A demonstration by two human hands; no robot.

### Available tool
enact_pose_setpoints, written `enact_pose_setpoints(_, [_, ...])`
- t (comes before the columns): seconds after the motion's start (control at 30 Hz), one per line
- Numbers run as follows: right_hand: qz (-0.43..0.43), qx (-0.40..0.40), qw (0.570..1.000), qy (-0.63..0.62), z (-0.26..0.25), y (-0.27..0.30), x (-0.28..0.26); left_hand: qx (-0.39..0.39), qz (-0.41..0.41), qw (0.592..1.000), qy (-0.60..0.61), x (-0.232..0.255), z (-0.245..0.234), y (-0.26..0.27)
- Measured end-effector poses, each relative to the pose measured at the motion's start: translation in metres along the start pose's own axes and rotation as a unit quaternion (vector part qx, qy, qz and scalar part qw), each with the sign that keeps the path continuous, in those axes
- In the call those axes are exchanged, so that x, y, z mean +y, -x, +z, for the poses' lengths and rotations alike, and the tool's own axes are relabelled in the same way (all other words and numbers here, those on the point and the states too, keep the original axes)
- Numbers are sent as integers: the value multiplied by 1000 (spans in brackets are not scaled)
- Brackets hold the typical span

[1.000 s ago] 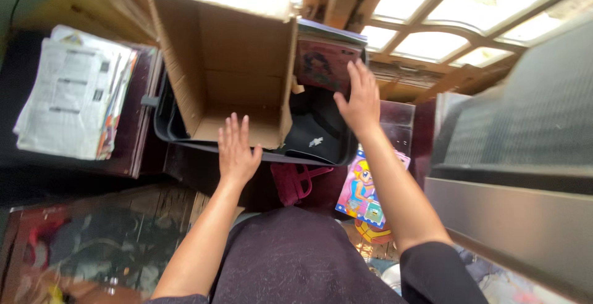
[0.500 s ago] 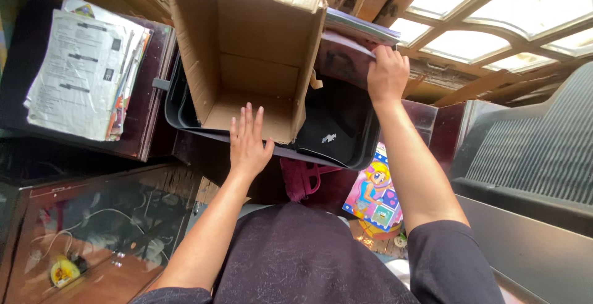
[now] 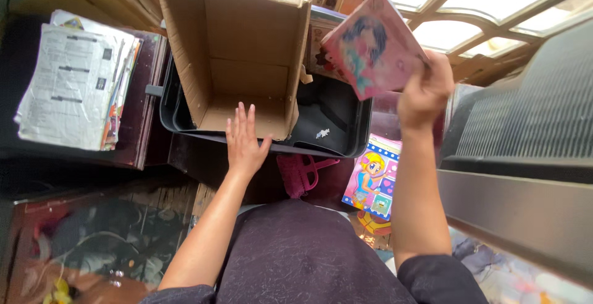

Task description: The person uses a pink duster to wipe the covers of several small notebooks and then stacks them on a table. The person also flips through the pages of some notebooks before placing them in the stack.

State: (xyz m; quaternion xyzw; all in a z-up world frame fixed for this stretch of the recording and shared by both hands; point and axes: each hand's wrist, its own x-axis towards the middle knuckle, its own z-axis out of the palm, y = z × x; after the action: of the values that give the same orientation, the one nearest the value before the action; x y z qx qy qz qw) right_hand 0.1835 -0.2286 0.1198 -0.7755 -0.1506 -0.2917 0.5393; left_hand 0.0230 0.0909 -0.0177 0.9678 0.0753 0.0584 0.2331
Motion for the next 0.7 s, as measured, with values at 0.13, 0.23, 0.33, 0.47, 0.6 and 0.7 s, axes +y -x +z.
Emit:
enact_pose_setpoints(0.13, [100, -14, 989, -110, -27, 27, -34, 60, 70, 977, 193, 6, -25, -2])
enact_pose_setpoints(0.23, [154, -82, 976, -128, -20, 46, -54, 41, 156, 920, 358, 8, -51, -7])
enact_pose_setpoints(0.33, [193, -142, 963, -124, 18, 67, -78, -116, 145, 835, 518, 7, -74, -19])
enact_pose_setpoints(0.47, [262, -111, 957, -49, 84, 100, -116, -169, 1, 816, 552, -15, -89, -14])
enact_pose_setpoints(0.6, [3, -174, 952, 252, 146, 151, -162, -161, -13, 765, 623, -56, -100, -23])
enact_pose_setpoints(0.7, [-8, -302, 901, 311, 190, 196, -177, -181, -14, 756, 629, -89, -101, -22])
